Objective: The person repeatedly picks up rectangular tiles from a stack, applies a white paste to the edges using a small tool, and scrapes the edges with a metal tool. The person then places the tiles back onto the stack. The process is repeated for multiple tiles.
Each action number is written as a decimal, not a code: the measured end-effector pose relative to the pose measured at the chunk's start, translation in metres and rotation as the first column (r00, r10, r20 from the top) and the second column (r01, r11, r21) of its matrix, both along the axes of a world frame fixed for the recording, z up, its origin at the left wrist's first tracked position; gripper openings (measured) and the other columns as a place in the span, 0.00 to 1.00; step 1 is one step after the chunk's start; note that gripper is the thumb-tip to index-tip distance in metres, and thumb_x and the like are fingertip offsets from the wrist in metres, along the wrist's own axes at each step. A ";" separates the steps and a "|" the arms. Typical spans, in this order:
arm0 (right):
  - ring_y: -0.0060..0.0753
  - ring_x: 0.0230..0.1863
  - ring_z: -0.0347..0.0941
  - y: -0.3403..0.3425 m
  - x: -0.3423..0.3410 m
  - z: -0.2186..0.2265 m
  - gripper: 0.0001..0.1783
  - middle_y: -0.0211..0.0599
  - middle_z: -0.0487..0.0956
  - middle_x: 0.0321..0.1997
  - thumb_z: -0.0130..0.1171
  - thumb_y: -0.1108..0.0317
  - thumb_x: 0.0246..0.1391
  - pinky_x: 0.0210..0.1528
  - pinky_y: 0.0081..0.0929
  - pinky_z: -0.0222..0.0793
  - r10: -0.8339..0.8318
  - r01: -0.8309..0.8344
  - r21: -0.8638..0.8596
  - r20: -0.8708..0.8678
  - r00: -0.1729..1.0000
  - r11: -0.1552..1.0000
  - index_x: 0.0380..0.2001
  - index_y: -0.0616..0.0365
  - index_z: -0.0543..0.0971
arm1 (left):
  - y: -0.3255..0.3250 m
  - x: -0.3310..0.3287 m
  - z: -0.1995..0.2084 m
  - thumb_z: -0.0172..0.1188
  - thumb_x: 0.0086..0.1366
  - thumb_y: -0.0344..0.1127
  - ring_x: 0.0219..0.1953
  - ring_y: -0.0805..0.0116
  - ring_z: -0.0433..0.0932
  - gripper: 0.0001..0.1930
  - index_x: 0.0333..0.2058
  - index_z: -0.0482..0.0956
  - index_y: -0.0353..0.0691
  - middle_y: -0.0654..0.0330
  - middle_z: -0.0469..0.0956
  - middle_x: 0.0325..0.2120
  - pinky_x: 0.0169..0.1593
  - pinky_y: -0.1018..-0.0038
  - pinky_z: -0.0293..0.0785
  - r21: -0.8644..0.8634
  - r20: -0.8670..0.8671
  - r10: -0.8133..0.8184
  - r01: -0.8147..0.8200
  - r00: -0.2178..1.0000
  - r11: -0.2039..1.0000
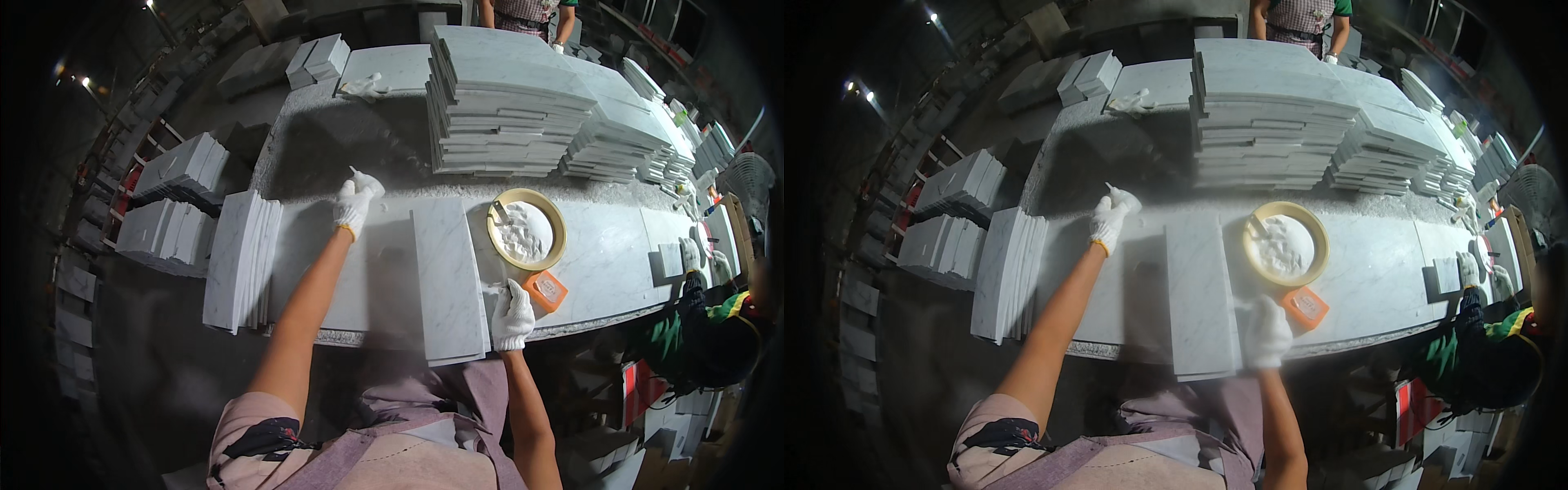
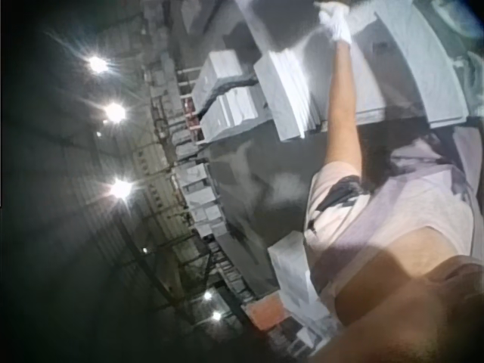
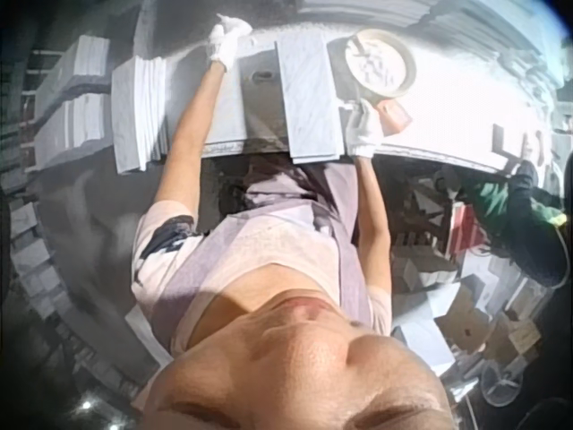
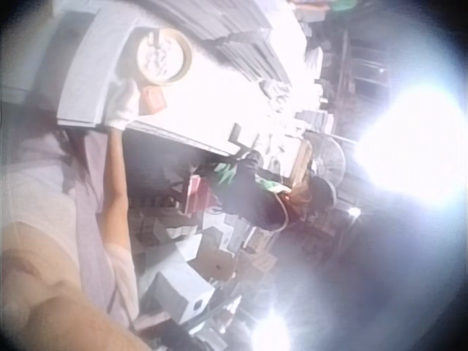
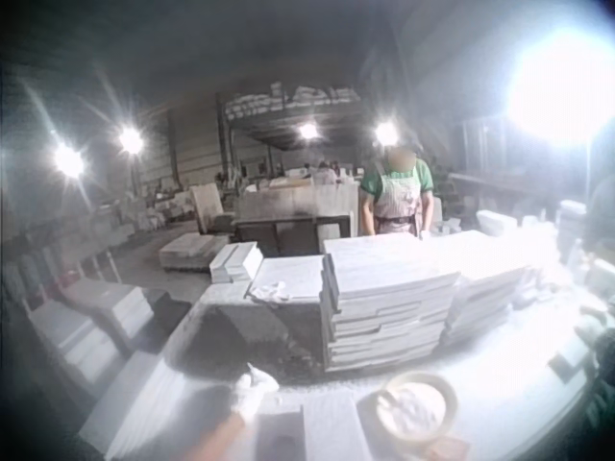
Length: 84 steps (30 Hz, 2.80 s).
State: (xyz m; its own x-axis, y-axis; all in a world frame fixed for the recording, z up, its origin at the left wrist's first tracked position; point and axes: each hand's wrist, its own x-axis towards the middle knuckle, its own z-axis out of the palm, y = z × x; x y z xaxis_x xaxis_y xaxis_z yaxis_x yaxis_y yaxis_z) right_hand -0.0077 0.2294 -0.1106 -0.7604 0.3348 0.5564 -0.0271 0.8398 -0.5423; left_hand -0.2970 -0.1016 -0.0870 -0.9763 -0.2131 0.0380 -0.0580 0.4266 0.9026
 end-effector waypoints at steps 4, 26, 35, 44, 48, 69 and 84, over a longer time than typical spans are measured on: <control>0.50 0.43 0.84 0.001 -0.001 -0.004 0.17 0.42 0.85 0.47 0.63 0.69 0.63 0.45 0.44 0.79 -0.009 0.010 -0.009 0.038 0.999 1.000 0.55 0.50 0.79 | -0.030 -0.003 -0.008 0.66 0.66 0.54 0.51 0.53 0.84 0.25 0.51 0.82 0.40 0.52 0.86 0.47 0.54 0.60 0.76 -0.129 0.099 -0.011 0.023 0.995 0.991; 0.48 0.44 0.85 0.003 0.008 -0.012 0.12 0.44 0.85 0.45 0.61 0.71 0.67 0.48 0.38 0.81 0.000 -0.001 -0.046 -0.030 1.000 0.999 0.52 0.57 0.82 | -0.037 0.139 0.012 0.58 0.70 0.44 0.57 0.47 0.80 0.20 0.54 0.77 0.37 0.45 0.82 0.53 0.59 0.59 0.76 -0.048 -0.048 -0.180 0.178 0.982 0.983; 0.22 0.33 0.79 -0.005 0.075 -0.023 0.14 0.29 0.81 0.39 0.56 0.60 0.76 0.34 0.23 0.79 0.036 -0.068 -0.793 -0.058 0.998 0.606 0.54 0.58 0.79 | 0.054 0.313 0.049 0.61 0.75 0.26 0.50 0.68 0.79 0.08 0.49 0.76 0.34 0.60 0.79 0.45 0.60 0.65 0.78 0.648 -0.206 -0.174 0.267 0.963 0.714; 0.21 0.35 0.76 -0.051 0.087 -0.005 0.13 0.30 0.80 0.39 0.55 0.63 0.76 0.39 0.25 0.79 -0.068 -0.180 -0.876 -0.234 0.970 0.447 0.56 0.59 0.76 | 0.131 0.326 0.025 0.70 0.69 0.30 0.50 0.62 0.83 0.13 0.49 0.78 0.40 0.56 0.83 0.49 0.53 0.68 0.82 0.103 -0.548 -0.128 0.219 0.826 0.970; 0.25 0.40 0.78 -0.052 0.074 0.015 0.14 0.32 0.81 0.42 0.56 0.70 0.73 0.47 0.28 0.78 0.046 -0.188 -0.727 -0.211 0.976 0.660 0.57 0.60 0.79 | 0.138 0.325 0.031 0.70 0.70 0.32 0.50 0.62 0.82 0.11 0.48 0.81 0.40 0.56 0.83 0.49 0.54 0.67 0.80 0.060 -0.376 -0.130 0.164 0.917 0.985; 0.35 0.44 0.82 -0.017 0.044 0.038 0.17 0.37 0.84 0.43 0.63 0.78 0.62 0.49 0.29 0.79 0.046 -0.205 -0.609 -0.266 0.963 0.766 0.53 0.54 0.82 | 0.154 0.296 0.023 0.65 0.74 0.30 0.56 0.65 0.76 0.16 0.57 0.73 0.38 0.58 0.76 0.54 0.63 0.66 0.74 0.321 -0.208 -0.111 0.175 0.972 0.931; 0.17 0.37 0.79 0.088 0.022 0.072 0.18 0.29 0.87 0.41 0.63 0.74 0.69 0.39 0.18 0.75 0.143 -0.009 -0.556 0.198 0.970 0.831 0.60 0.59 0.83 | 0.144 0.269 0.023 0.67 0.73 0.31 0.55 0.68 0.78 0.21 0.61 0.73 0.37 0.58 0.77 0.56 0.60 0.70 0.77 0.267 -0.267 -0.174 0.246 0.948 0.932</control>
State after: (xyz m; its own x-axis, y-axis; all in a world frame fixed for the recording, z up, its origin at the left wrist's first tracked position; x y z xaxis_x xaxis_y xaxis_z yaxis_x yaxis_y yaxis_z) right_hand 0.0139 0.3175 -0.0384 -0.8761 0.4689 0.1126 0.0987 0.4028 -0.9099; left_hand -0.0285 0.0423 -0.0642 -0.9701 -0.0410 0.2394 0.2331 0.1194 0.9651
